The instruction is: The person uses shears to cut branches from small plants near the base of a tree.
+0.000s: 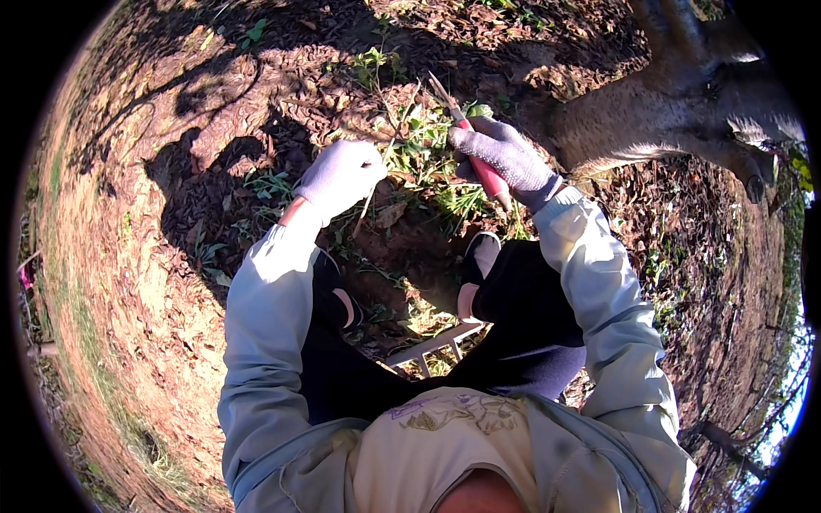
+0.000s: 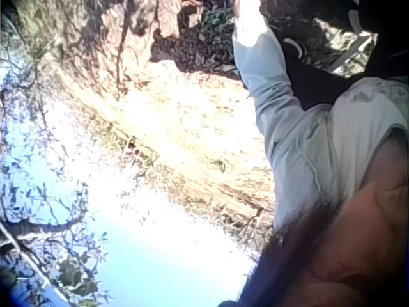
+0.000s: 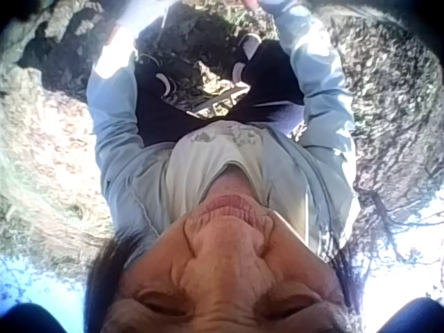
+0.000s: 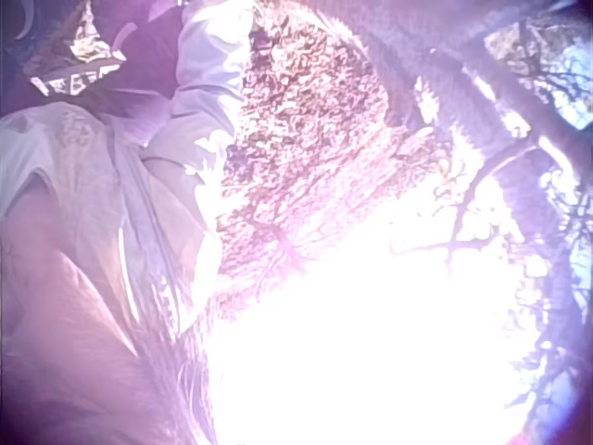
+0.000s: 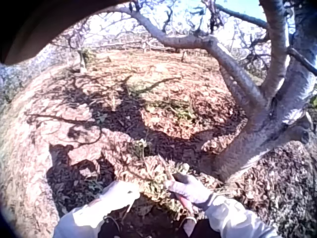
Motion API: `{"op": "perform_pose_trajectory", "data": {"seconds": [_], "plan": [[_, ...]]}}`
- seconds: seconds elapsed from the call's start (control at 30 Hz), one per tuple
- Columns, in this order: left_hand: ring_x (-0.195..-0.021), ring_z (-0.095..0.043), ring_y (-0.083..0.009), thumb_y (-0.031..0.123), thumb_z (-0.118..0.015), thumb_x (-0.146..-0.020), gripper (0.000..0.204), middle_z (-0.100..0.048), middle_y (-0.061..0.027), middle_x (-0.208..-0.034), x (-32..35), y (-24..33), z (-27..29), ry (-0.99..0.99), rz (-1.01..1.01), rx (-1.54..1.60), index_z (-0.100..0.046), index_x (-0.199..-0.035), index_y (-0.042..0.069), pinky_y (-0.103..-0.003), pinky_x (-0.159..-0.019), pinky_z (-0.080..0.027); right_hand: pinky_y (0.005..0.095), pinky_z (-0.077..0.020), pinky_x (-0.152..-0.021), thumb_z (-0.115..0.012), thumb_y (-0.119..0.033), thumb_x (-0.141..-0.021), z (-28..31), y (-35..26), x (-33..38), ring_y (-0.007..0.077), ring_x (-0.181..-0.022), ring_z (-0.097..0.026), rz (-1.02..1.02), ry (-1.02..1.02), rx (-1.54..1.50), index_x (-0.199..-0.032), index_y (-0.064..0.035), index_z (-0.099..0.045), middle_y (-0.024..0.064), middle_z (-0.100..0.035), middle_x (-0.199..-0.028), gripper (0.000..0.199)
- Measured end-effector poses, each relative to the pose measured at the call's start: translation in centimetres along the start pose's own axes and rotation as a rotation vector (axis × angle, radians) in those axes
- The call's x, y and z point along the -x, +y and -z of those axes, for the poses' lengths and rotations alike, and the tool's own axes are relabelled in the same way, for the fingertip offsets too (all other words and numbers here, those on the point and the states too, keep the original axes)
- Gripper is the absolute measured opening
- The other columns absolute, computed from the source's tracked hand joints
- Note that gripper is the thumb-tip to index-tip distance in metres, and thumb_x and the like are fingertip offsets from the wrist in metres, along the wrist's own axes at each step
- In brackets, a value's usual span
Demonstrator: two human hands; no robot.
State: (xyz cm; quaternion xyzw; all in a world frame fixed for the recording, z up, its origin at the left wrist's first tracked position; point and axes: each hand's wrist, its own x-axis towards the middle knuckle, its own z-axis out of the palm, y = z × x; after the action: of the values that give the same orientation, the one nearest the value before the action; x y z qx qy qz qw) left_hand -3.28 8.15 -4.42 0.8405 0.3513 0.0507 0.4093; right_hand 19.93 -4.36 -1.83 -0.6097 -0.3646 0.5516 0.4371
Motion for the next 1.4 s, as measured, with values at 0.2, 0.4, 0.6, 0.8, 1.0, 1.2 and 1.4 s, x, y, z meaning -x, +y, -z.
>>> {"op": "perform_pose_trajectory", "data": {"seconds": [0.2, 0.4, 0.6, 0.8, 1.0, 1.2, 1.4], "plan": [[-0.059, -0.061, -0.0126, 0.017, -0.064, -0.085, 0.018, -0.062, -0.0049, -0.067, 0.1, -0.3, -0.1, -0.016, -0.005, 0.005, -0.064, -0.078, 0.001, -0.029, -0.055, -0.046, 0.0315, -0.0466, -0.062, -0.068, -0.050, -0.085, -0.3, 1.0, -0.7, 0.0137, -0.066, -0.056, 0.176, -0.077, 0.213, -0.096, 0.0042, -0.060, 0.0061, -0.057, -0.072, 0.056], [-0.068, -0.064, -0.0316, 0.026, -0.066, -0.078, 0.021, -0.064, -0.0160, -0.072, 0.0, -0.2, -0.4, -0.009, -0.018, 0.001, -0.069, -0.080, 0.005, -0.040, -0.062, -0.049, 0.0317, -0.0451, -0.060, -0.071, -0.031, -0.081, -0.5, 1.6, -0.9, 0.0134, -0.064, -0.055, 0.191, -0.033, 0.240, -0.090, 0.0010, -0.058, 0.0052, -0.058, -0.069, 0.035], [-0.057, -0.060, -0.0118, 0.016, -0.064, -0.085, 0.017, -0.061, -0.0046, -0.064, -0.2, 0.0, -0.4, -0.057, -0.038, -0.004, -0.064, -0.078, 0.001, -0.029, -0.055, -0.047, 0.0289, -0.0439, -0.055, -0.070, -0.020, -0.080, -1.3, 0.5, -0.2, 0.0105, -0.060, -0.056, 0.116, 0.024, 0.230, -0.087, 0.0000, -0.055, 0.0031, -0.056, -0.067, 0.026], [-0.068, -0.065, -0.0315, 0.026, -0.064, -0.080, 0.021, -0.065, -0.0151, -0.070, -0.1, 0.0, -0.5, 0.011, -0.042, -0.014, -0.069, -0.080, 0.006, -0.040, -0.062, -0.049, 0.0288, -0.0444, -0.054, -0.072, -0.021, -0.078, -1.4, 0.4, -0.1, 0.0112, -0.059, -0.057, 0.091, 0.028, 0.117, -0.087, 0.0001, -0.055, 0.0035, -0.056, -0.068, 0.029], [-0.068, -0.065, -0.0316, 0.028, -0.063, -0.079, 0.023, -0.065, -0.0158, -0.070, -0.2, -0.6, -0.5, 0.073, 0.021, 0.041, -0.069, -0.080, 0.006, -0.041, -0.062, -0.049, 0.0329, -0.0452, -0.062, -0.072, -0.037, -0.079, -0.7, 2.3, -1.2, 0.0153, -0.065, -0.056, 0.164, 0.002, 0.322, -0.089, 0.0017, -0.056, 0.0060, -0.056, -0.071, 0.043], [-0.068, -0.064, -0.0331, 0.030, -0.063, -0.079, 0.025, -0.064, -0.0167, -0.070, -0.4, -0.3, -0.5, 0.042, 0.021, -0.069, -0.068, -0.078, 0.005, -0.042, -0.062, -0.049, 0.0340, -0.0450, -0.064, -0.072, -0.048, -0.080, -1.2, 2.6, -1.3, 0.0168, -0.067, -0.056, 0.188, -0.051, 0.327, -0.090, 0.0009, -0.057, 0.0078, -0.057, -0.071, 0.052], [-0.069, -0.064, -0.0337, 0.030, -0.063, -0.079, 0.025, -0.064, -0.0174, -0.071, -0.5, -0.3, -0.8, 0.023, 0.039, -0.027, -0.067, -0.079, 0.005, -0.042, -0.062, -0.049, 0.0301, -0.0483, -0.057, -0.075, -0.034, -0.081, -2.1, 0.7, -0.1, 0.0134, -0.061, -0.061, 0.097, -0.048, 0.165, -0.094, 0.0013, -0.056, 0.0061, -0.060, -0.071, 0.042]]}}
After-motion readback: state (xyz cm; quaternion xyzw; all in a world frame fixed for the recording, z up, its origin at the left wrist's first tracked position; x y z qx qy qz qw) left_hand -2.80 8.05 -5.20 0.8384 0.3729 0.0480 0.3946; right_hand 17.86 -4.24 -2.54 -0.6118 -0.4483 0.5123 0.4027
